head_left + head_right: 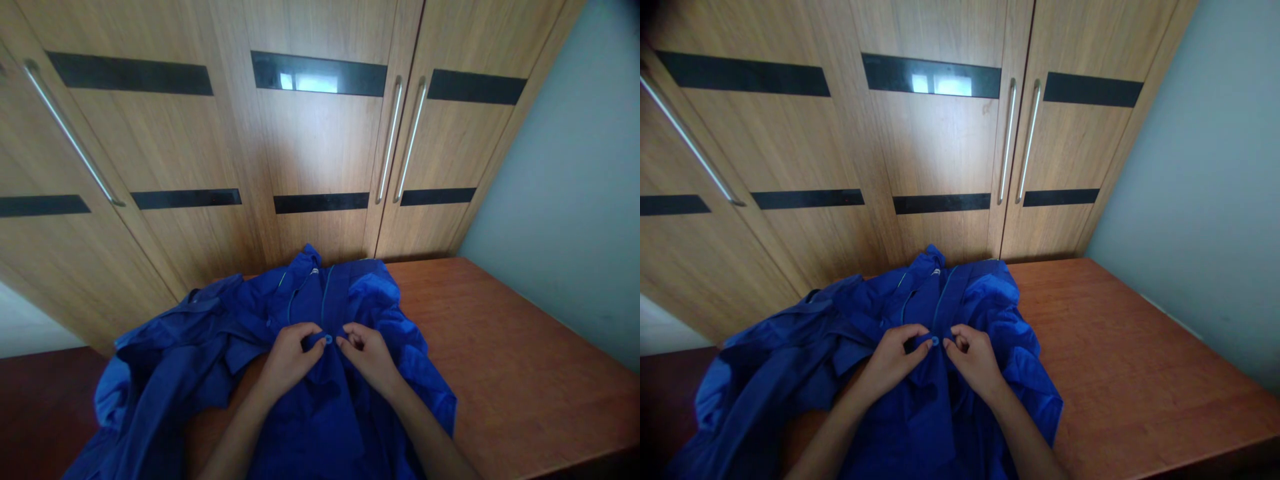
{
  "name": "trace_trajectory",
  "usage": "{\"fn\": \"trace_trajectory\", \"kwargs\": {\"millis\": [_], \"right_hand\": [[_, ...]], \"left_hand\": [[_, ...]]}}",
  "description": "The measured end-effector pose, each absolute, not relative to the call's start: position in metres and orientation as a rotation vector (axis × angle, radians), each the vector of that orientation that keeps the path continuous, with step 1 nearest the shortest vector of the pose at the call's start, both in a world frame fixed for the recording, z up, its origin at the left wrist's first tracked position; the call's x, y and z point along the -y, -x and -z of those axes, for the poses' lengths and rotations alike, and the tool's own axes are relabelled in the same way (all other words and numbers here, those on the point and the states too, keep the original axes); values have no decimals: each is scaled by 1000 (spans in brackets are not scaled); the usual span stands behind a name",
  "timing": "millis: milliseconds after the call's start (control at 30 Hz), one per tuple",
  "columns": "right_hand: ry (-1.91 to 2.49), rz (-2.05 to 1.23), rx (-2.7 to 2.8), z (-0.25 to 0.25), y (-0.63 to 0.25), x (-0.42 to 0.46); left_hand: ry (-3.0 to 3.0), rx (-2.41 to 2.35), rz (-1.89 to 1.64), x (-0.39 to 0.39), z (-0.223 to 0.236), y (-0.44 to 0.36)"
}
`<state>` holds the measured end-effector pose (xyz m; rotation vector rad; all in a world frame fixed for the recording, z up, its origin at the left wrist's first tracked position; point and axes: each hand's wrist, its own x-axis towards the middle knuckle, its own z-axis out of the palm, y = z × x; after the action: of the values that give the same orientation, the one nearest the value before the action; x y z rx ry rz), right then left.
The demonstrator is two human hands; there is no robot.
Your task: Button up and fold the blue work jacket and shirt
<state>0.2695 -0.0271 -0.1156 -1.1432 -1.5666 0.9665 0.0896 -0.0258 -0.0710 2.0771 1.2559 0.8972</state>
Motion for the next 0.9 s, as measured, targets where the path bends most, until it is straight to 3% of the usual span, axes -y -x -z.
{"fn": "trace_trajectory", "kwargs": {"millis": [267, 667, 900], "right_hand": [[1070, -1129, 1503, 117, -271, 27], [1103, -985, 1613, 119, -268, 29], [997, -1102, 1611, 117, -272, 32]], "left_hand": [[-2322, -1301, -784, 31, 69, -97], [-2866, -1607, -609, 42, 71, -111], [-2761, -1602, -661, 39, 74, -109]]}}
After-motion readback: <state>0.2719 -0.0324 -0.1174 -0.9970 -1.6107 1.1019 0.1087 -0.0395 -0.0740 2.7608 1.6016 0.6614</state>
